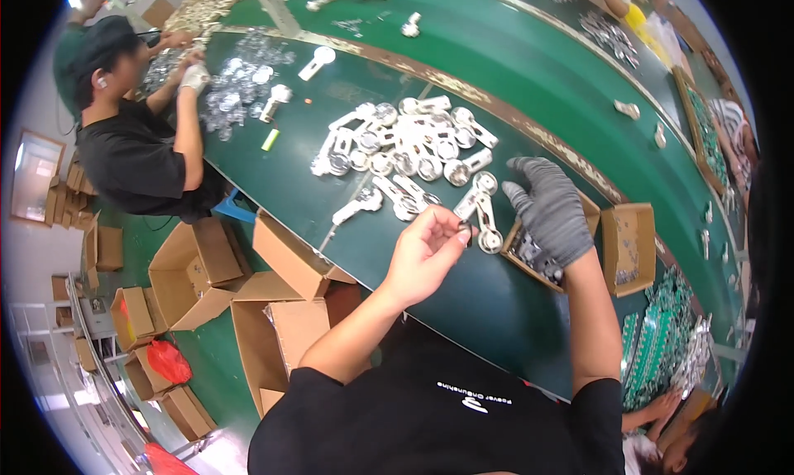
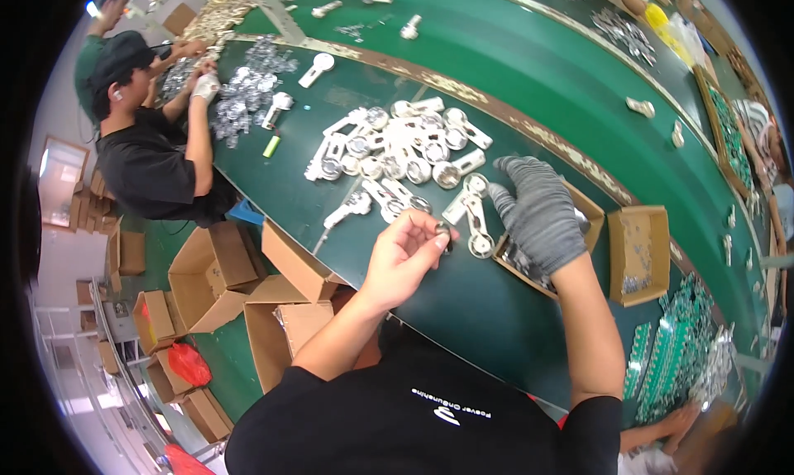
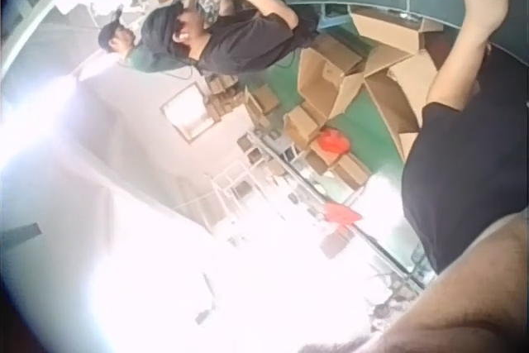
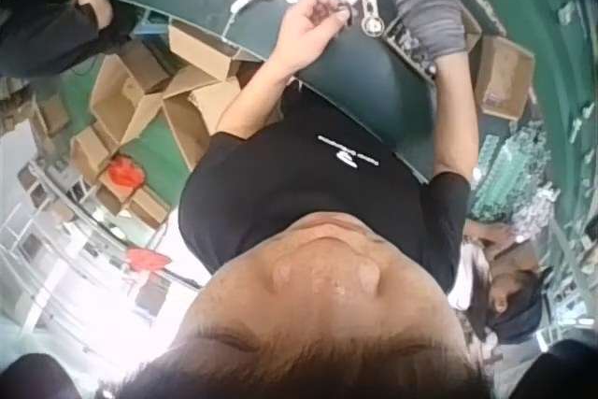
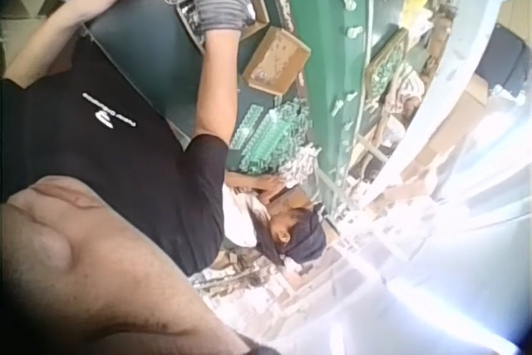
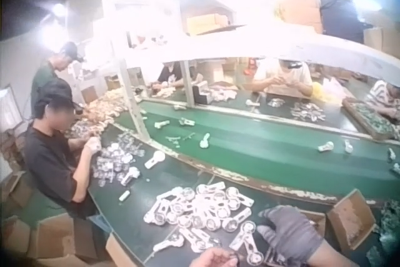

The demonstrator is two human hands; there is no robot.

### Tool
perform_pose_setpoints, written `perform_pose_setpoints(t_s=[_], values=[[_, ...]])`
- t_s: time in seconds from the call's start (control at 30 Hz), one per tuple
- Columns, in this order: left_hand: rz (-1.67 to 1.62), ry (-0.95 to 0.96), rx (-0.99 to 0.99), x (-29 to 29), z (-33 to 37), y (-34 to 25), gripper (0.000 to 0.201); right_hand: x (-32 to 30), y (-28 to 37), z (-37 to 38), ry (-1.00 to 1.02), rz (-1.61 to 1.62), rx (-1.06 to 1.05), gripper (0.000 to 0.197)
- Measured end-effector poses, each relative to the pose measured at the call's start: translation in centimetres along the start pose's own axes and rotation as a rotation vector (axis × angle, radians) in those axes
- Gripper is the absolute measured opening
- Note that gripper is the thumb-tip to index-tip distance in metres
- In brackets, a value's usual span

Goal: The person assembles small electronic components by hand, inserting round electronic fans into white plastic housings along a factory assembly line.

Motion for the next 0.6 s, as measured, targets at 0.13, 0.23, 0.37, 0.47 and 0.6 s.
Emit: perform_pose_setpoints(t_s=[0.13,0.23,0.37,0.47,0.6], values=[[-0.197,0.025,-0.146,-2.0,-0.6,0.2,0.008,3.3,0.1,4.3,0.443,-0.431,0.153,0.046],[-0.187,0.022,-0.188,-1.6,-1.1,-0.5,0.012,5.0,-1.0,4.9,0.480,-0.335,0.174,0.053],[-0.228,0.030,-0.229,-1.2,-1.0,-0.5,0.027,5.3,-2.0,4.7,0.401,-0.224,0.121,0.051],[-0.262,0.040,-0.267,-1.1,-0.4,-0.6,0.030,4.4,-2.5,4.4,0.310,0.019,0.129,0.051],[-0.291,0.040,-0.260,-1.0,0.4,-0.4,0.031,0.7,-2.4,4.0,0.204,0.385,0.131,0.031]])
Point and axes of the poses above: each hand's wrist, its own z-axis towards the middle knuckle, its own x-axis out of the palm, y = z × x, the point moved 1 cm from there along z, towards the middle knuckle, and after that the axes turned 1 degree about -x, right-handed, at the moved point
